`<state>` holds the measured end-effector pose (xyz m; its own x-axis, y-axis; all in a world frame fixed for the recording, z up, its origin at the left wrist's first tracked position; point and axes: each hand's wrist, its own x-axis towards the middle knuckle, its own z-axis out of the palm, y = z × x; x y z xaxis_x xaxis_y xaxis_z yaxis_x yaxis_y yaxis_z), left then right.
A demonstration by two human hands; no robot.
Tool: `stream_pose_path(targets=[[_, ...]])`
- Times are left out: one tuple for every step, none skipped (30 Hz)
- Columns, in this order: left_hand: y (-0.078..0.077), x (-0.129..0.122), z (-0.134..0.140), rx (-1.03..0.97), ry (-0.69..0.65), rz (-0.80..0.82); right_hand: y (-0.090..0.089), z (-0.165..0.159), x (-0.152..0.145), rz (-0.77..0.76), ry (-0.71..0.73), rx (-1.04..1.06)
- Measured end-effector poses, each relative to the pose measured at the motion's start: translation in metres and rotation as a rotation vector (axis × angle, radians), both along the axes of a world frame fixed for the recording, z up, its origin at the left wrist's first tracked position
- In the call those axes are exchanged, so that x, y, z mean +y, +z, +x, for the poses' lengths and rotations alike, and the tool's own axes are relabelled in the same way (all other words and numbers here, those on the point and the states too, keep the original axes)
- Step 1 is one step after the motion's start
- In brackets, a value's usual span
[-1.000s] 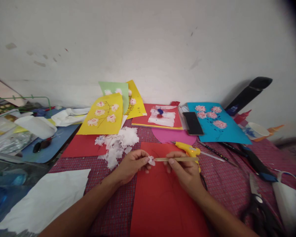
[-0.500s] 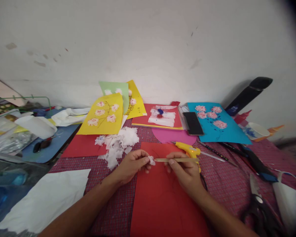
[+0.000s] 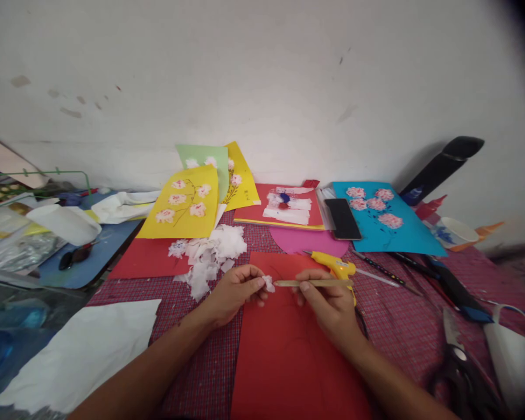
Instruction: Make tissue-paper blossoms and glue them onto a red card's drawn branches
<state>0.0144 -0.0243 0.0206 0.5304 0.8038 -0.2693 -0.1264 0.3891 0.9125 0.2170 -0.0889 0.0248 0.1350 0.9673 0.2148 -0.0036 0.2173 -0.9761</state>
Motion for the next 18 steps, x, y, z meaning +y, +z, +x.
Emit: stream_pose_path(targets=[[0.0001,0.0001,0.0001,0.004,0.000,0.000,0.0000,0.0000,-0.0004,-0.001,0.005,0.010],[0.0002,0.0001,0.0001,0.010,-0.002,0.004,0.0000,-0.0002,-0.0007,-0.002,0.011,0.017],[0.0003,0.0002,0.0001,0.016,-0.005,0.009,0.0002,-0.0005,-0.0011,-0.002,0.018,0.021],[0.0003,0.0002,0.0001,0.021,-0.008,0.016,0.0002,-0.0008,-0.0015,0.000,0.023,0.022],[0.0003,0.0001,0.0001,0.022,-0.011,0.024,0.0002,-0.0010,-0.0018,0.003,0.025,0.021],[0.0003,0.0000,0.0001,0.019,-0.013,0.029,0.0001,-0.0012,-0.0021,0.005,0.025,0.017],[0.0002,-0.0001,0.0000,0.016,-0.013,0.031,-0.0001,-0.0011,-0.0024,0.007,0.024,0.011],[0.0000,-0.0003,0.0000,0.013,-0.013,0.031,-0.0004,-0.0009,-0.0025,0.007,0.026,0.005],[-0.0002,-0.0004,-0.0001,0.012,-0.013,0.030,-0.0006,-0.0006,-0.0027,0.006,0.031,-0.003],[-0.0004,-0.0006,-0.0001,0.014,-0.011,0.026,-0.0008,-0.0001,-0.0027,0.003,0.036,-0.012],[-0.0006,-0.0007,-0.0002,0.017,-0.008,0.021,-0.0009,0.0004,-0.0028,-0.002,0.040,-0.021],[-0.0008,-0.0007,-0.0002,0.022,-0.004,0.018,-0.0010,0.0009,-0.0029,-0.006,0.042,-0.027],[-0.0009,-0.0007,-0.0003,0.025,-0.002,0.016,-0.0011,0.0015,-0.0029,-0.006,0.041,-0.029],[-0.0009,-0.0006,-0.0004,0.025,-0.004,0.015,-0.0011,0.0021,-0.0031,-0.003,0.036,-0.029],[-0.0009,-0.0005,-0.0006,0.022,-0.006,0.015,-0.0011,0.0027,-0.0032,0.004,0.028,-0.026],[-0.0010,-0.0004,-0.0007,0.018,-0.011,0.014,-0.0009,0.0032,-0.0033,0.011,0.020,-0.021],[-0.0010,-0.0002,-0.0009,0.013,-0.018,0.012,-0.0005,0.0037,-0.0034,0.016,0.011,-0.016],[-0.0012,0.0000,-0.0010,0.006,-0.022,0.009,0.0001,0.0041,-0.0034,0.021,0.003,-0.011]])
